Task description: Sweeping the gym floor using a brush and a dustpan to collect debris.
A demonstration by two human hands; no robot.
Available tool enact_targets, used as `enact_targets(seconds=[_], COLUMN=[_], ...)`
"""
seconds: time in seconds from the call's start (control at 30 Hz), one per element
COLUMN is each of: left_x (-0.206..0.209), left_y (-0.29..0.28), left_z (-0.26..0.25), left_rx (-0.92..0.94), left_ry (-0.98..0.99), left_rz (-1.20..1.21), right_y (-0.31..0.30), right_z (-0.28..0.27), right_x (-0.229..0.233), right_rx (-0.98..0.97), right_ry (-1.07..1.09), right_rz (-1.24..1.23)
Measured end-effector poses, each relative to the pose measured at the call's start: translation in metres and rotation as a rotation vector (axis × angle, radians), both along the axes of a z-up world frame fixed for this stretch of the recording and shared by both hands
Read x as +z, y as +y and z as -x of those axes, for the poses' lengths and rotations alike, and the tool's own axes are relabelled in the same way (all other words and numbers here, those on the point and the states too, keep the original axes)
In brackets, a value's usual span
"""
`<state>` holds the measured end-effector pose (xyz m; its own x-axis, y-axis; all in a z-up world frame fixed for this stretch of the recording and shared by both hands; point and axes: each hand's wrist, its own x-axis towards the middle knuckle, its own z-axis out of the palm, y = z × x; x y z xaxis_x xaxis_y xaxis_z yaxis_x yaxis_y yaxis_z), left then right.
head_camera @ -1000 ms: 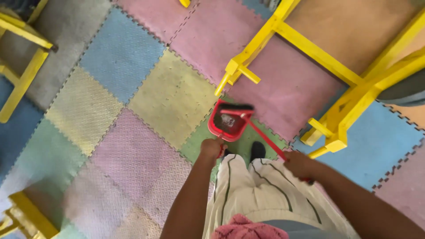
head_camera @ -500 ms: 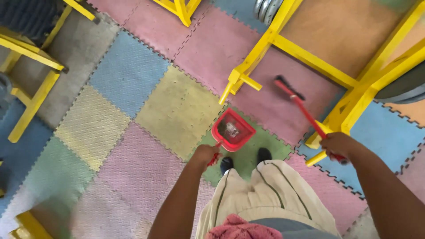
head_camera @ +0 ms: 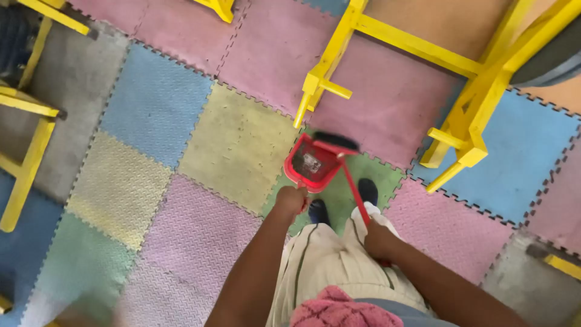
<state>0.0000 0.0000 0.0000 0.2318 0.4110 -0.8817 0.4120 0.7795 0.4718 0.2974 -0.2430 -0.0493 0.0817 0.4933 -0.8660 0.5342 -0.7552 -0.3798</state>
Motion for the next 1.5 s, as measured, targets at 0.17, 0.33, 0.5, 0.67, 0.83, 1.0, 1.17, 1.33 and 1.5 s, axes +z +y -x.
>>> enact_targets(seconds=[0.17,0.33,0.5,0.67,0.83,1.0,1.17,1.33,1.5], left_x=[0.004,-0.012,0.02,-0.019,-0.01,0.004,0.028,0.028,-0.001], left_y=[-0.002,0.007,0.014,-0.001,-0.001,0.007,0.026,0.031,0.011], left_z=[0.004,0.032,0.051,0.053,0.054,0.058,0.07,0.085,0.088], left_rx=[-0.065,-0.013,-0.215,-0.093,-0.169,-0.205,-0.135,0.02,-0.029], left_ry=[-0.009,-0.038,-0.051,-0.033,-0.004,-0.004,-0.056,-0.072,-0.03], left_rz=[-0.08,0.068,0.043,0.093,0.004,-0.024,0.043,0.077,0.04], right_y=[-0.001,-0.012,-0.013,-0.042,-0.044,-0.027,-0.021,-0.017,0.027], right_z=[0.032,-0.011,-0.023,0.005,0.116,0.088,0.021,-0.019,-0.004], right_x=[0.107,0.168,0.126,0.037,0.028,0.088,0.171,0.129,0.046], right_rx=[-0.457,-0.623,-0.704,-0.079,-0.153,-0.205,-0.785,-0.837,-0.442], right_ry=[0.254,0.189,0.032,-0.193,-0.054,0.045,0.213,0.076,-0.2], right_rz=[0.124,0.125,0.103,0.026,0.031,0.019,0.144,0.09,0.156])
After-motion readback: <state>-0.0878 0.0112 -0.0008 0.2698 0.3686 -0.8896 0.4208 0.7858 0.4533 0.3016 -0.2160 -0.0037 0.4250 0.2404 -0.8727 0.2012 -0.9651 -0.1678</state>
